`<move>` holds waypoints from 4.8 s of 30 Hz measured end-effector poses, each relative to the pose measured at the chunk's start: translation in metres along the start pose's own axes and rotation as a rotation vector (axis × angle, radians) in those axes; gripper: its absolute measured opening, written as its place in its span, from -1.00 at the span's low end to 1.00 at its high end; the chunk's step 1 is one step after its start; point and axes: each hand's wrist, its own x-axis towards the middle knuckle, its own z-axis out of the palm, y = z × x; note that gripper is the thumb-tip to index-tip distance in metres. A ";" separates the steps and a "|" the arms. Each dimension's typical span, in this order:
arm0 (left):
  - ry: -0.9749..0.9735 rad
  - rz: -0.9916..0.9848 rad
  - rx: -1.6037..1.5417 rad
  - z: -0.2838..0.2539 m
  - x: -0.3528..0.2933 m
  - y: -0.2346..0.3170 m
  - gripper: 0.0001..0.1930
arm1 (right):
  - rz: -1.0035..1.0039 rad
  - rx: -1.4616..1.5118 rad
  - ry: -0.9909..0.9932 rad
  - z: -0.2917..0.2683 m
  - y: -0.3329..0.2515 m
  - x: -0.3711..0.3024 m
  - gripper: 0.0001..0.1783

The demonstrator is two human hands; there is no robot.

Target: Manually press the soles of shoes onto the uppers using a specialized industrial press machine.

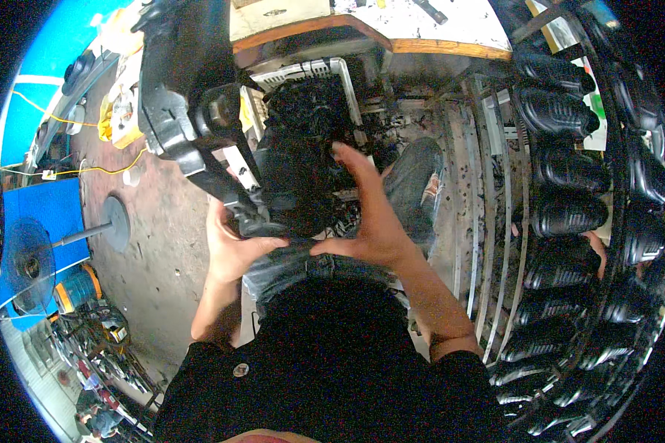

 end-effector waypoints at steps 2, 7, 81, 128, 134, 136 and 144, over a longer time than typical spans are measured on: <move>-0.018 0.001 0.009 0.001 -0.002 -0.009 0.15 | 0.382 0.140 -0.088 0.010 0.024 -0.031 0.25; -0.027 0.056 -0.182 0.012 -0.005 -0.027 0.19 | 0.398 0.106 -0.125 -0.029 0.038 -0.052 0.11; 0.018 0.087 -0.340 0.022 -0.006 -0.040 0.02 | 0.023 -0.393 -0.115 -0.120 -0.026 -0.002 -0.23; 0.034 0.286 0.447 0.018 -0.090 -0.105 -0.19 | 0.209 1.103 0.153 -0.055 0.003 0.046 0.05; -0.085 0.053 0.496 0.003 -0.079 -0.072 -0.15 | 0.217 1.125 0.148 -0.065 -0.004 0.039 0.04; -0.120 0.280 0.454 0.004 -0.054 -0.074 -0.14 | 0.228 1.152 0.134 -0.080 -0.004 0.028 0.05; -0.237 0.526 0.651 -0.015 -0.044 -0.069 -0.13 | 0.239 1.028 0.274 -0.062 -0.012 0.033 0.08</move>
